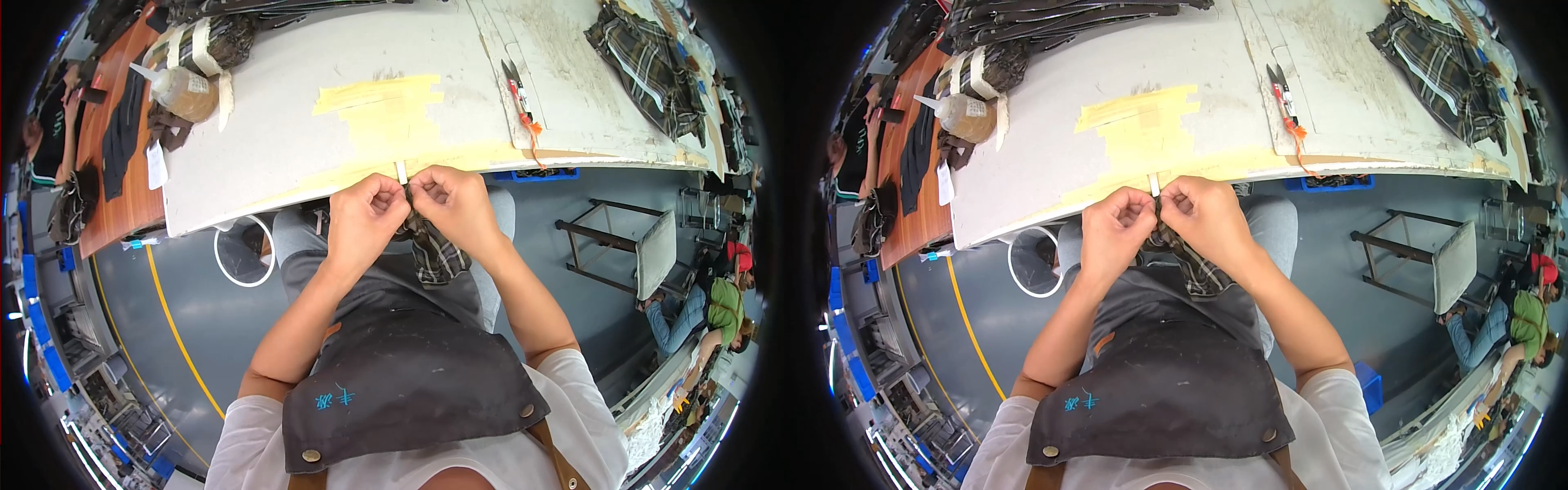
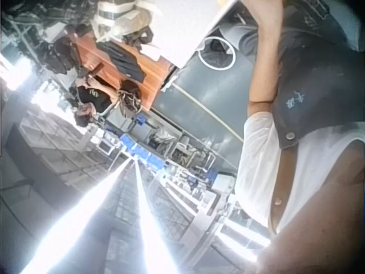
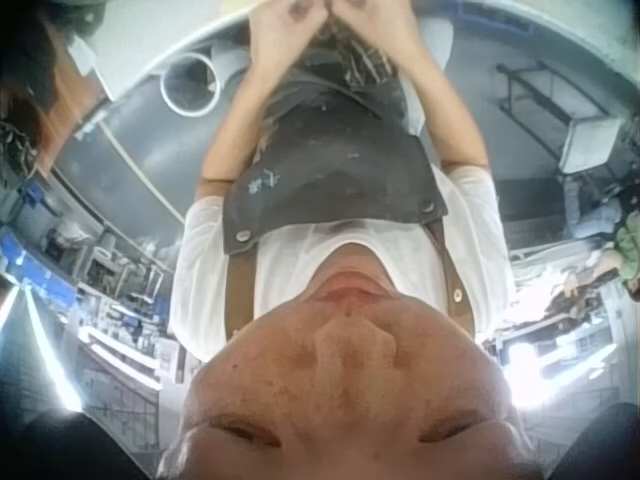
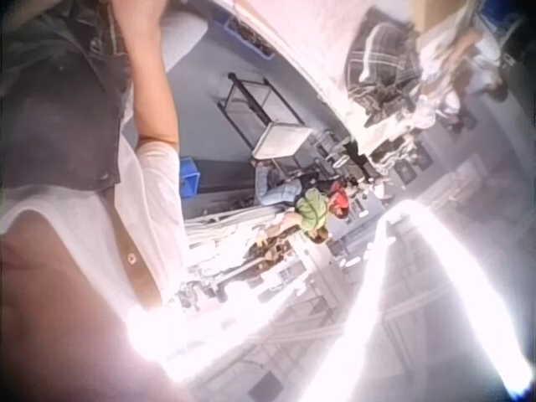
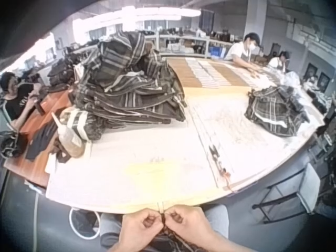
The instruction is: Inspecting and assembling fabric components by hand in a textile workshop.
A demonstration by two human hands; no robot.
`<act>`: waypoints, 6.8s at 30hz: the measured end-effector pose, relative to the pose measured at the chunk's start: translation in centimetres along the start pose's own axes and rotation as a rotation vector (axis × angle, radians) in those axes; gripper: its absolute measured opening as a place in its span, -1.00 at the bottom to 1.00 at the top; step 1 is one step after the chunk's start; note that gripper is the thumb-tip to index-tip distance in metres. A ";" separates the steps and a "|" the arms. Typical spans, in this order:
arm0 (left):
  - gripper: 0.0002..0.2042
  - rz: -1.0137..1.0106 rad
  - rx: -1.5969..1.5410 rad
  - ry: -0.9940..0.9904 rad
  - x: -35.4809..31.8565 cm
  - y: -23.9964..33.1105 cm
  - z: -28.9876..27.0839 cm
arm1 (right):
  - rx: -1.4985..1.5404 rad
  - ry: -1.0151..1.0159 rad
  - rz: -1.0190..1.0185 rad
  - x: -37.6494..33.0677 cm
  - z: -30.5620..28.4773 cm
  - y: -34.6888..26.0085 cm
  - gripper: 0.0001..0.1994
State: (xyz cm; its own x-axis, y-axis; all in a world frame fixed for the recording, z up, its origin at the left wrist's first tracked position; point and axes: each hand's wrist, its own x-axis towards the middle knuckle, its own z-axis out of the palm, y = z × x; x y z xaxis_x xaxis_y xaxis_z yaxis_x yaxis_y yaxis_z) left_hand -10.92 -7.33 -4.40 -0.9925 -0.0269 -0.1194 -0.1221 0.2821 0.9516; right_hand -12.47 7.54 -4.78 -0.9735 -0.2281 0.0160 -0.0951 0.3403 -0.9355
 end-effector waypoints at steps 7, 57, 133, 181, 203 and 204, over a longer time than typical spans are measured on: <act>-0.94 0.002 0.015 -0.036 0.2 -0.7 -0.1 | -0.086 0.004 -0.006 1.0 -1.0 -0.5 -0.93; -0.94 -0.064 -0.292 0.065 -0.9 -2.1 1.2 | 0.513 -0.115 0.610 -1.2 -3.8 -1.7 -0.64; -0.82 0.263 -0.135 0.093 0.0 -9.0 3.0 | 0.689 0.079 0.403 -3.9 1.7 -0.6 -0.74; -0.60 -0.256 -1.448 -0.690 -10.7 0.8 -2.6 | 0.183 -0.299 -0.150 -9.2 -2.1 -9.5 -0.79; -0.48 -0.146 -1.629 -0.619 -11.0 0.5 -1.8 | 0.843 -0.438 0.188 -8.4 -0.5 -9.7 -0.71; -0.47 -0.189 -1.649 -0.640 -10.9 0.5 -1.9 | 0.843 -0.436 0.185 -8.6 -0.3 -9.6 -0.71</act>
State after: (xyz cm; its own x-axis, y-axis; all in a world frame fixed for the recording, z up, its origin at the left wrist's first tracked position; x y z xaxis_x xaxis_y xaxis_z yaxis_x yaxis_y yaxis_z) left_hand -0.17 -8.69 -2.14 -0.8566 0.5134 0.0512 -0.5034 -0.8535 0.1349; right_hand -3.26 6.50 4.13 -0.7793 -0.6130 -0.1303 0.3977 -0.3232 -0.8587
